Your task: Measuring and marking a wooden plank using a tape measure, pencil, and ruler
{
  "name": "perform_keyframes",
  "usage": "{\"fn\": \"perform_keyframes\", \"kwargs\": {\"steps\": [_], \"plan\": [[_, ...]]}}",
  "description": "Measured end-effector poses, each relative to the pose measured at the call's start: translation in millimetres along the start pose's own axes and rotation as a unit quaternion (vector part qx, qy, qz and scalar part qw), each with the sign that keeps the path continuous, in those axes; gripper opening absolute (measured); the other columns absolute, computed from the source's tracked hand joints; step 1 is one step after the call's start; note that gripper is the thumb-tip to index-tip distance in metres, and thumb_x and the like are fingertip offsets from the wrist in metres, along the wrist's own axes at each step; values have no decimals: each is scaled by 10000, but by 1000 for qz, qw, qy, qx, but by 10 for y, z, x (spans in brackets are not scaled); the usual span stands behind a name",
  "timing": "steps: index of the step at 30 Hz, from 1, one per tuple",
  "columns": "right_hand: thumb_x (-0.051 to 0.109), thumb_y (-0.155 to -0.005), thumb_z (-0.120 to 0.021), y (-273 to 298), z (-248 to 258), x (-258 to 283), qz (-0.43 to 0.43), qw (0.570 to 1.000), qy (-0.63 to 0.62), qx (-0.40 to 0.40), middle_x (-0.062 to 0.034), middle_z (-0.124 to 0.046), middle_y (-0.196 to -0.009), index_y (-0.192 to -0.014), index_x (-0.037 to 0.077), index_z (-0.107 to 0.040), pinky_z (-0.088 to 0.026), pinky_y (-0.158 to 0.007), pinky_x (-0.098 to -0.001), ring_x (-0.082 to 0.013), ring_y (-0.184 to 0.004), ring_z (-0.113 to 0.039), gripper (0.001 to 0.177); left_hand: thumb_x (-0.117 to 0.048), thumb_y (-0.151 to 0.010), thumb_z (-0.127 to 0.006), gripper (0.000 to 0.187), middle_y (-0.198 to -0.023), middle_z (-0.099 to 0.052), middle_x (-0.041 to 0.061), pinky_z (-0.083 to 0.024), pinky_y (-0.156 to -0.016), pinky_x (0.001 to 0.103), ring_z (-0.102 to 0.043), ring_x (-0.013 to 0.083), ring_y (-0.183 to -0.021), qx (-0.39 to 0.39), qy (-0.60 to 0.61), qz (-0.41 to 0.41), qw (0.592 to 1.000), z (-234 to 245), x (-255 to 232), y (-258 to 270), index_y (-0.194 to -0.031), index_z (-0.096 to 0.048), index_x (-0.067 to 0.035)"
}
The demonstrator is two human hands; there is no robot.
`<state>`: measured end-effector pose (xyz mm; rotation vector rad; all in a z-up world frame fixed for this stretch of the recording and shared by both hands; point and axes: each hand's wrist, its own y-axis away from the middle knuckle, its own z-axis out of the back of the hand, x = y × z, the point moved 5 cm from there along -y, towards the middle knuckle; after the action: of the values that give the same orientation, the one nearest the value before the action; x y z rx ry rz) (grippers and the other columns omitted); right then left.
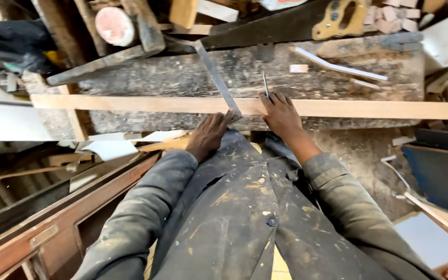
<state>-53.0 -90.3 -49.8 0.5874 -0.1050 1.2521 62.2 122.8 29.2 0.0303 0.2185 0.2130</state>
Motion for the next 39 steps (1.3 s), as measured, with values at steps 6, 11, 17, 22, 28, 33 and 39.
{"fn": "perform_keyframes", "kwargs": {"steps": [6, 11, 17, 22, 28, 33, 39], "plan": [[278, -894, -715, -75, -111, 127, 39, 998, 48, 32, -107, -629, -1342, -1398, 147, -626, -466, -1117, -531, -352, -1371, -531, 528, -150, -1031, -443, 373, -1025, -537, 106, -473, -718, 388, -569, 284, -834, -47, -12, 8, 999, 293, 255, 608, -1363, -596, -77], [230, -858, -691, 182, 184, -114, 58, 992, 108, -25, -86, -708, -1216, -1335, 158, -696, -472, -1135, -477, -329, -1295, -635, 482, -239, -1069, -481, 375, -927, -522, 96, -477, -706, 381, -565, 294, -791, -81, 5, 28, 996, 412, 526, 1146, -1377, -601, -63], [98, -1002, -597, 440, 679, -226, -161, 986, -13, 45, -136, -496, -1599, -1565, 178, -492, -181, -1274, -478, -318, -1514, -372, 578, -419, -1101, -478, 547, -1130, -602, 170, -477, -865, 446, -580, 356, -987, 9, 46, 42, 998, 259, 944, 1681, -1485, -497, -31], [-63, -826, -630, 575, 388, -460, -166, 979, 40, -114, -230, -678, -1342, -1497, 9, -650, -421, -1067, -546, -469, -1255, -479, 676, -353, -1113, -413, 413, -1118, -618, 139, -468, -846, 416, -576, 304, -960, 45, 45, 9, 998, 72, 1337, 1656, -1350, -566, -53], [162, -893, -738, 448, 145, 398, -187, 977, 20, -104, -205, -677, -1319, -1480, 171, -654, -493, -1058, -570, -451, -1296, -569, 592, -265, -985, -585, 268, -1059, -565, 104, -444, -860, 399, -560, 297, -1007, -61, -10, -15, 998, -397, 1818, 1436, -1143, -649, -59], [297, -969, -671, 535, 321, 1351, -146, 984, -72, -70, -119, -649, -1366, -1474, 267, -625, -493, -1051, -563, -410, -1309, -564, 508, -168, -980, -565, 193, -1089, -523, 82, -445, -829, 359, -543, 264, -1013, -45, 6, -6, 999, -298, 1920, 1277, -1137, -636, -81], [240, -994, -650, 1023, 89, 1391, -52, 993, -78, -76, -173, -721, -1239, -1460, 187, -664, -497, -1027, -520, -408, -1161, -654, 469, -124, -839, -676, 292, -1049, -464, 79, -413, -807, 387, -493, 269, -943, -32, -13, 10, 999, -413, 1728, 1341, -1094, -544, -68]]}}
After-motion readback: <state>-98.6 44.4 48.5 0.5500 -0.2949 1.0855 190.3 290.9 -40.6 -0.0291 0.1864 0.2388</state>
